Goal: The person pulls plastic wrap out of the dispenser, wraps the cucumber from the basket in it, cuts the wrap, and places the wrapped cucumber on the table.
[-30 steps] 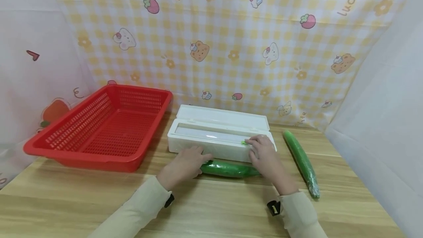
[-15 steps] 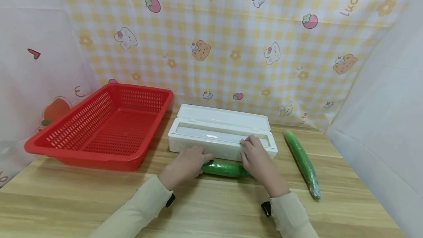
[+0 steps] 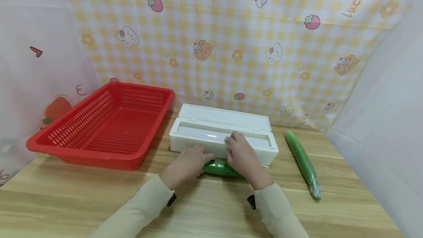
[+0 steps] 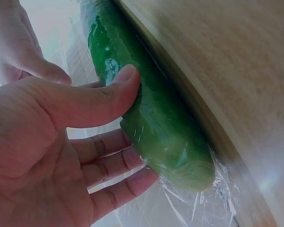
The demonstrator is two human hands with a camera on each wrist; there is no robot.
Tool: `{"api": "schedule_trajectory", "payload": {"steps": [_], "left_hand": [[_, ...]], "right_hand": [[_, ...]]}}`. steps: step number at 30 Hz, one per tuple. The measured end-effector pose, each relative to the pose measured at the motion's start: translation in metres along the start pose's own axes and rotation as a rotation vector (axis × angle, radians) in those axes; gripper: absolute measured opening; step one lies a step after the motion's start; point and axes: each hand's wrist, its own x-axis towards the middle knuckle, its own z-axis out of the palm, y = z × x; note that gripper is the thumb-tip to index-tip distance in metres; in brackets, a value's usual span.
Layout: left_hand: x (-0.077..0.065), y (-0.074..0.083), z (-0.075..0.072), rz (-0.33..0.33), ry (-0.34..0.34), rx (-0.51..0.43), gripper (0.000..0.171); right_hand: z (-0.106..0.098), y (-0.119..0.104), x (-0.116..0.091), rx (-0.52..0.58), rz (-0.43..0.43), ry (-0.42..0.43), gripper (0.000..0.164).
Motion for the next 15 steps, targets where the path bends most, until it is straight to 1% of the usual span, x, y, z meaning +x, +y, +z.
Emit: {"api": "schedule_trajectory", "payload": {"steps": [4, 9, 15], "left_hand": [[0.0004, 0.0005, -0.0003, -0.008, -0.001, -0.001, 0.043], [0.0006, 0.0005, 0.001, -0.006, 0.001, 0.002, 0.044], [0.0018, 0.0009, 0.0022, -0.013, -0.013, -0.008, 0.045]], "right_hand": [[0.0009, -0.0004, 0.0015, 0.049, 0.023, -0.028, 0.027], [0.0035, -0.0017, 0.0028, 0.119, 0.026, -0.05, 0.031], [0.0091, -0.008, 0.0067, 0.158, 0.015, -0.066, 0.038]]}}
